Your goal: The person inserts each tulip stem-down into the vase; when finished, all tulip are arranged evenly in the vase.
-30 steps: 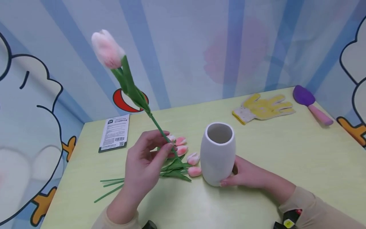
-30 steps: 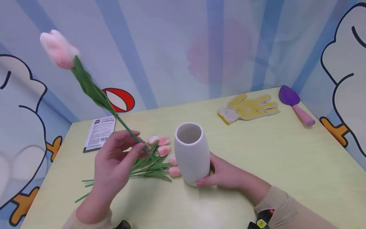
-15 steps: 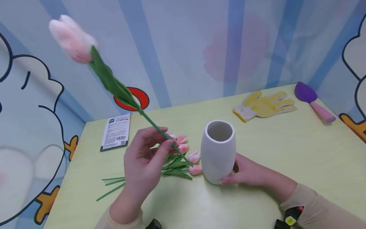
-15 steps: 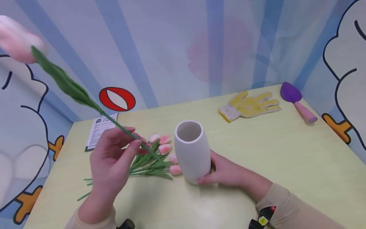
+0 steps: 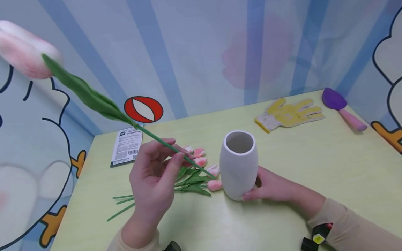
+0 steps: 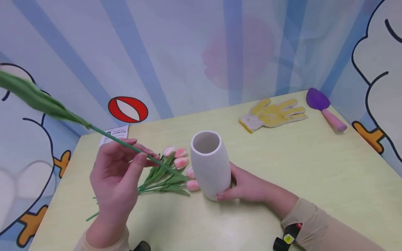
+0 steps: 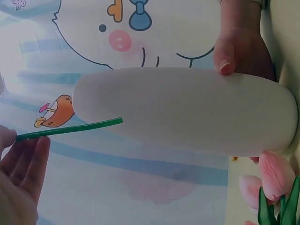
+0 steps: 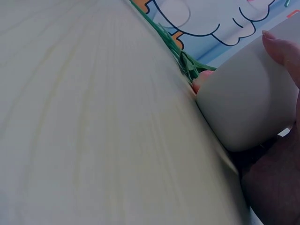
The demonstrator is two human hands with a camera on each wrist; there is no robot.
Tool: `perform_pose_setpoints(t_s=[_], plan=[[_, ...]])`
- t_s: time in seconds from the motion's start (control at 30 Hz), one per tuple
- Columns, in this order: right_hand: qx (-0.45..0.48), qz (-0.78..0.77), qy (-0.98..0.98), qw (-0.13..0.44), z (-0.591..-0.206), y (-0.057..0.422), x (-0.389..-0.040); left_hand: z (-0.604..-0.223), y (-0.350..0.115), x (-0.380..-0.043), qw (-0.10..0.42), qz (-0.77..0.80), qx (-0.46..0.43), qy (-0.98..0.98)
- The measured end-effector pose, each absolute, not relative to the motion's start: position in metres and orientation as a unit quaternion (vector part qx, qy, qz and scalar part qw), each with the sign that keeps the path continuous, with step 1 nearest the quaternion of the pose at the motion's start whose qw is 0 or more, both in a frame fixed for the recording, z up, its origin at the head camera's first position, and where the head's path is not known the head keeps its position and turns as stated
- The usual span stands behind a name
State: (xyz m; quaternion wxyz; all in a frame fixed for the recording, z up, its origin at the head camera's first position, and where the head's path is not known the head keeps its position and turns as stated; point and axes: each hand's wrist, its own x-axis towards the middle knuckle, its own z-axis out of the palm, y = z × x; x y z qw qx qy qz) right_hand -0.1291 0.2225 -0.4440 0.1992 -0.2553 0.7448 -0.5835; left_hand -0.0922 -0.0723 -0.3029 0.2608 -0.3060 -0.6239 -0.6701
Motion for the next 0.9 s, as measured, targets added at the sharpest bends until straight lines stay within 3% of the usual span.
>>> perform_pose_setpoints(t_s=[0.9], plan=[[-0.261, -0.587, 0.741, 0.194, -0.444, 0.223, -0.129, -0.276, -0.041, -0.103, 0.285, -0.722, -0.358, -0.519]])
